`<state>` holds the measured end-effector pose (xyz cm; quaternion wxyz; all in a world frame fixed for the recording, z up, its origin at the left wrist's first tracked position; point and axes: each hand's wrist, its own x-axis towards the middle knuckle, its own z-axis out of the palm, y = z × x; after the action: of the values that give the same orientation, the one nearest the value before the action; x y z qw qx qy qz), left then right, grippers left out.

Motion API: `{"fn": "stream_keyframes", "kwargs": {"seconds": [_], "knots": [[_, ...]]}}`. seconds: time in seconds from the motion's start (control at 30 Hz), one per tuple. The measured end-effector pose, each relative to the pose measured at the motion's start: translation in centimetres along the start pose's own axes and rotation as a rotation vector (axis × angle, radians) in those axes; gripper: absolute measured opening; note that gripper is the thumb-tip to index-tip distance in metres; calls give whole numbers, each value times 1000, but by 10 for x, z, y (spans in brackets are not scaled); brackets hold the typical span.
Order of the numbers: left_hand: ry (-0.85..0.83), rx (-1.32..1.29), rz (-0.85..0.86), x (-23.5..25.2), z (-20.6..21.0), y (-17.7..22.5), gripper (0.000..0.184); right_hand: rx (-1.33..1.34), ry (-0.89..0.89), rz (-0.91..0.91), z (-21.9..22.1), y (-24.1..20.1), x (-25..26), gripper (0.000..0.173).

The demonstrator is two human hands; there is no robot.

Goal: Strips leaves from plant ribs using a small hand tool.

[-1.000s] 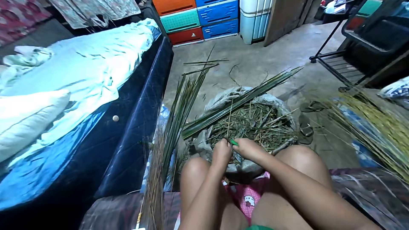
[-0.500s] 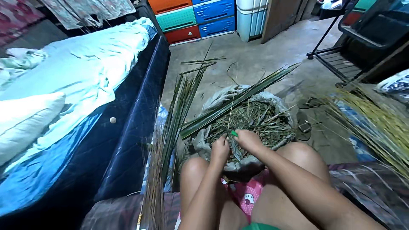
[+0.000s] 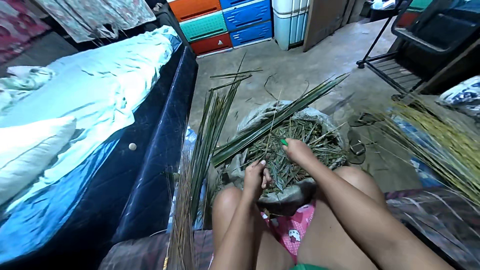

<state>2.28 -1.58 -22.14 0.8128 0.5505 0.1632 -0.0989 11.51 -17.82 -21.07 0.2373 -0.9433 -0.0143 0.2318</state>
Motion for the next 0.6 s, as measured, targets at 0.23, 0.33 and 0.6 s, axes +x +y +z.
{"fn": "stream_keyframes", "kwargs": {"seconds": [0.23,0.33,0.6], "knots": [[11,-169,-88,5,-8,3,35,-83,-79,-119,14,-14,-20,33],[-37,-187,-110,3,-6,4,41,-38,28,41,-1,2,6,36],[-30,-162,-125,4,-9,0,35,-89,-66,-130,17,-13,-24,33]]}}
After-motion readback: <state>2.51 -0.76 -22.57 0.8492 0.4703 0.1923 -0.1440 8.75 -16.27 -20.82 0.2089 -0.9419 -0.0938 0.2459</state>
